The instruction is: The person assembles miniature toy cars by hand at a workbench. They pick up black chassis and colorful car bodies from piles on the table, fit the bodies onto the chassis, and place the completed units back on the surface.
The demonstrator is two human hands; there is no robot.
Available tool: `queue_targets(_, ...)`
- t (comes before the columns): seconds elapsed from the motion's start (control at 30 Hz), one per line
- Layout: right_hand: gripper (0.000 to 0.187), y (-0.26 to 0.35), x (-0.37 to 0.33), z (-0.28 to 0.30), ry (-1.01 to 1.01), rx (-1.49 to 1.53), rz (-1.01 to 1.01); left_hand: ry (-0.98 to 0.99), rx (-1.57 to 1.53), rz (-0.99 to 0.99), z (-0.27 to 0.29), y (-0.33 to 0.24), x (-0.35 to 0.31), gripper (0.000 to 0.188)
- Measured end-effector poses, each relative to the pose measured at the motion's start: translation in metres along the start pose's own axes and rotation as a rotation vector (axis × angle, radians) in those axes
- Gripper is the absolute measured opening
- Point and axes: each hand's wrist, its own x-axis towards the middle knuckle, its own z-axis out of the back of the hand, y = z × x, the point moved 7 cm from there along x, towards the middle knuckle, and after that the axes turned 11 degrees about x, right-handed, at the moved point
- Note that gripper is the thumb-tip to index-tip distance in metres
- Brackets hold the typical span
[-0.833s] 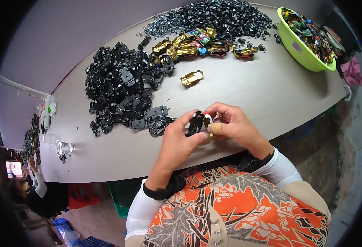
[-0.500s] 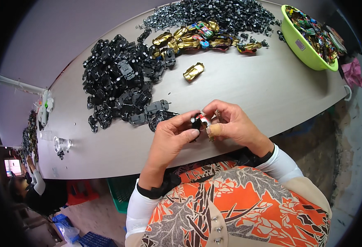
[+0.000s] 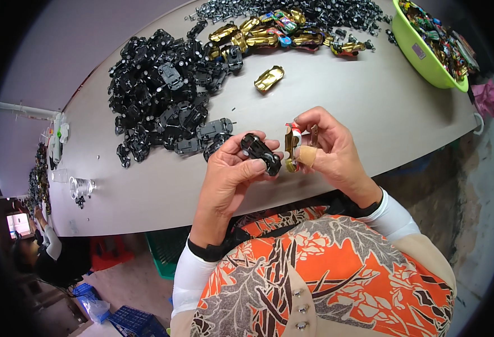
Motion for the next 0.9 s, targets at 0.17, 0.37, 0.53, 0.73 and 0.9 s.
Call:
queue_targets(0.17, 0.028, -0.005, -0.002, -0.007, -0.01, -0.176, 0.105, 0.036, -0.049, -0.043, -0.003, 0.002, 0.001, 0.044)
queue_targets(0.37, 0.023, 0.003, -0.005, -0.012, -0.029, -0.429, 0.219, 0.027, -0.045, -0.033, -0.007, 0.002, -0.001, 0.04)
queue_targets(0.53, 0.026, 0.005, -0.007, -0.017, 0.023, -0.547, 0.26, 0.022, 0.006, -0.011, -0.008, 0.003, -0.002, 0.037)
queue_targets(0.73, 0.039, 0.003, -0.009, -0.025, 0.129, -0.617, 0.302, 0.009, 0.205, -0.122, -0.011, -0.004, -0.009, 0.044)
queue_targets(0.9, 0.036, 0.005, -0.009, -0.032, 0.189, -0.591, 0.328, -0.005, 0.264, -0.226, -0.009, -0.009, -0.013, 0.045)
